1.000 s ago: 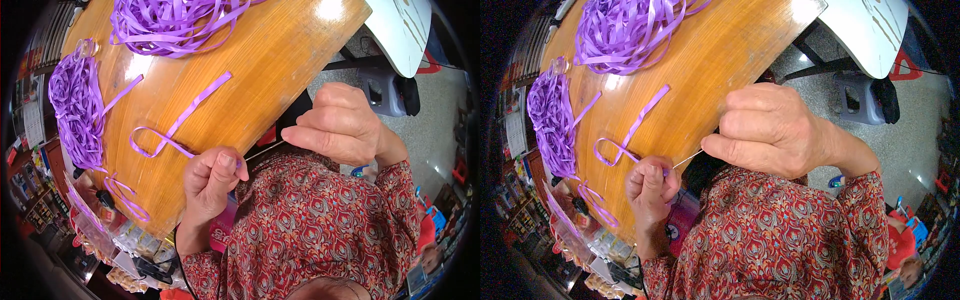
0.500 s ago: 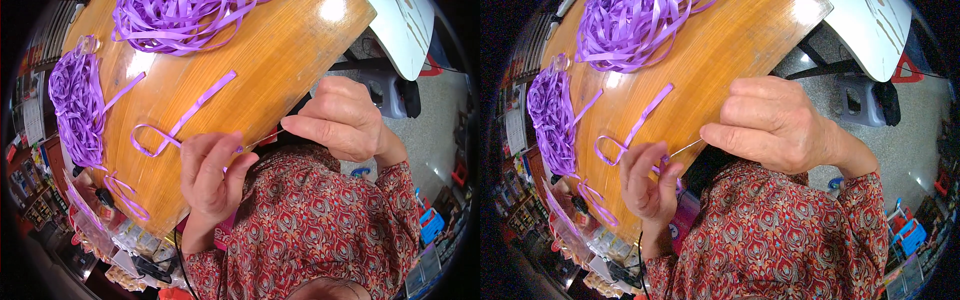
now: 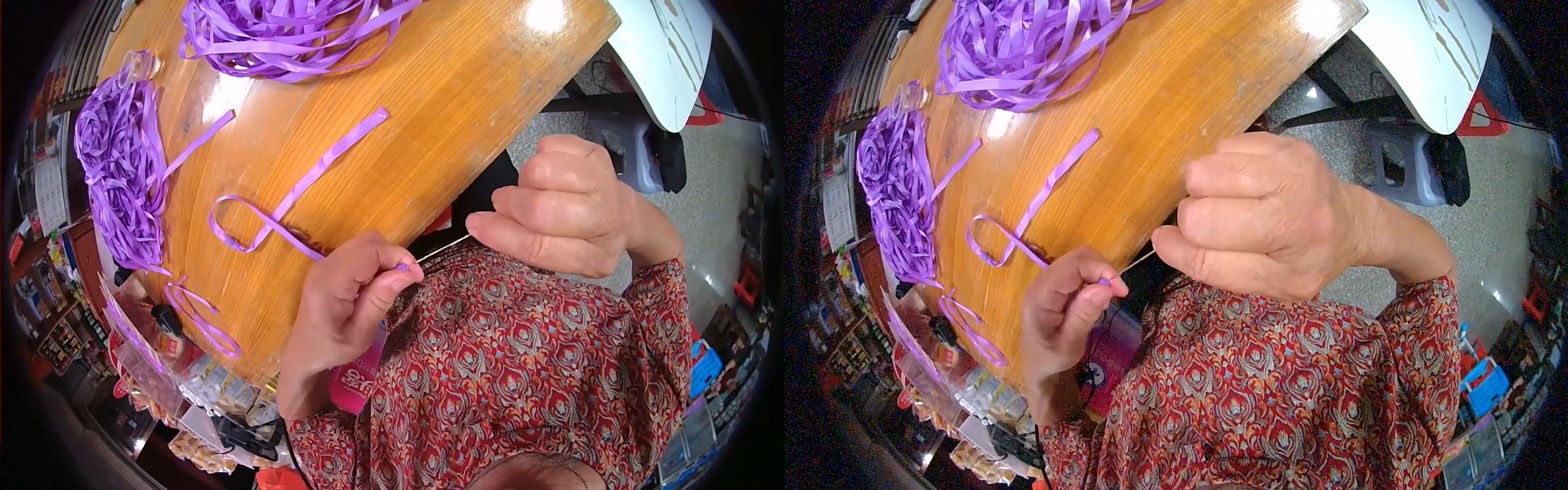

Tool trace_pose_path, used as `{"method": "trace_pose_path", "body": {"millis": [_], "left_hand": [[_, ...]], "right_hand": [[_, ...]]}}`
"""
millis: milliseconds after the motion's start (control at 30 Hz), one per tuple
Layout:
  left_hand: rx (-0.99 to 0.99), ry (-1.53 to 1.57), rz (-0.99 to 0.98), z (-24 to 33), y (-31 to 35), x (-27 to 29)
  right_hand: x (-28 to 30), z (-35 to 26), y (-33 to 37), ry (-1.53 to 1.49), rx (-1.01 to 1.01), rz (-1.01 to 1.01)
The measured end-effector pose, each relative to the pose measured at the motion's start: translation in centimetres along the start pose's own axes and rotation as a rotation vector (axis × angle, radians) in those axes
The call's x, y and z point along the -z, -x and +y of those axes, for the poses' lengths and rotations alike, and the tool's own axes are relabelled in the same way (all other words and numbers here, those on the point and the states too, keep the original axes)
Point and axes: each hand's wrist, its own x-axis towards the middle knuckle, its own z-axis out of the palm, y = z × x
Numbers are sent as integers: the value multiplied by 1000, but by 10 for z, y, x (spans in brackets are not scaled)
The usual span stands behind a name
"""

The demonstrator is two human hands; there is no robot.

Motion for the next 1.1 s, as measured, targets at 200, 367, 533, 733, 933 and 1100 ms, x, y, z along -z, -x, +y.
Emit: {"method": "trace_pose_path", "body": {"millis": [200,367,533,733,933,1100], "left_hand": [[-518,-971,339,-1,-1,-9],[-621,-807,395,-7,-2,-5],[-540,-636,425,-7,1,-4],[-266,-114,419,-6,1,-13],[-156,115,401,-13,8,-7],[-170,116,430,-12,6,-8]], "right_hand": [[-1,2,-3,13,-4,-10],[-7,5,3,-78,-25,27],[-7,-1,4,-213,-189,7],[-6,-3,0,-250,-411,-12],[-10,-3,2,-232,-424,-1],[-15,-3,0,-229,-425,-10]]}}
